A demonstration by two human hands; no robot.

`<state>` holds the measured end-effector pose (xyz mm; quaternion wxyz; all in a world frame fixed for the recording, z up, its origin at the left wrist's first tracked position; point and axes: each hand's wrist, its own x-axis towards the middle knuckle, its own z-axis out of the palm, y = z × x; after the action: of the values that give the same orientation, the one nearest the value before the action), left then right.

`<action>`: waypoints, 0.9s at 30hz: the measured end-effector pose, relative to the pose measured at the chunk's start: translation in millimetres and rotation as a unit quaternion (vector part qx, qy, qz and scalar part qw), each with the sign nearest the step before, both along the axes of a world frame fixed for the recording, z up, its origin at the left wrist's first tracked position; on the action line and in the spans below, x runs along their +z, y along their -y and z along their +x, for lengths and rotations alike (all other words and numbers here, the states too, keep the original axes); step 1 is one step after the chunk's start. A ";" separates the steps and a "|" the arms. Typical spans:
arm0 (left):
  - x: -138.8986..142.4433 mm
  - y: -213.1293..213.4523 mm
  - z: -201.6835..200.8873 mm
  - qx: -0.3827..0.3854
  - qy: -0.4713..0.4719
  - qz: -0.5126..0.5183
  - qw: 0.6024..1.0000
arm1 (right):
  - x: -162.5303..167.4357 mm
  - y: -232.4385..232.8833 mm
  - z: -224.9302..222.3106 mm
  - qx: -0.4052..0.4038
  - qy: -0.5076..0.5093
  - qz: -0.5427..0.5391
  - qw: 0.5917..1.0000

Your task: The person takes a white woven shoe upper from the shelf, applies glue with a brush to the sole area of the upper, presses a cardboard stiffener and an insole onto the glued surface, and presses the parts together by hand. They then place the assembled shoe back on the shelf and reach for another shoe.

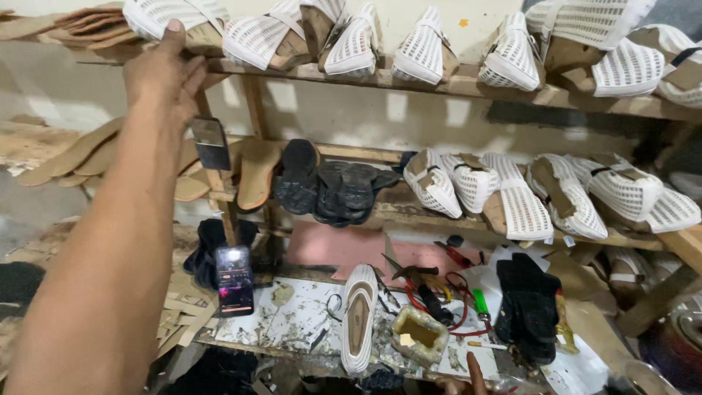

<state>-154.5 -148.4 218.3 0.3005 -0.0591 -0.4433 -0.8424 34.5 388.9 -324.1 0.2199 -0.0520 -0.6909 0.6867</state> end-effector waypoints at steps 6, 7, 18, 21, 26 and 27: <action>-32.8 14.4 -24.6 -0.053 -0.025 -0.146 0.988 | 91.7 21.0 57.3 -0.015 0.039 0.003 0.999; -37.6 15.7 -27.6 -0.036 -0.026 -0.165 0.985 | 104.2 25.5 57.4 -0.031 0.023 0.020 0.999; -5.8 28.0 -10.3 0.028 0.060 -0.112 0.992 | 97.8 0.0 -3.7 -0.071 -0.039 0.136 0.987; -6.2 19.5 -15.3 -0.016 0.020 -0.070 0.997 | 63.0 -16.6 -24.8 -0.079 -0.047 0.135 0.987; -10.8 14.0 -26.9 0.029 -0.031 -0.036 0.998 | 13.8 -26.8 -56.4 -0.089 -0.060 0.085 0.991; -10.0 14.4 -28.2 0.030 -0.034 -0.039 0.998 | 8.1 -26.1 -60.6 -0.091 -0.091 0.071 0.989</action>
<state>-182.7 -162.8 208.2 0.3381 -0.0857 -0.4666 -0.8128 -26.1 415.0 -316.0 0.3470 -0.0361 -0.7071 0.6151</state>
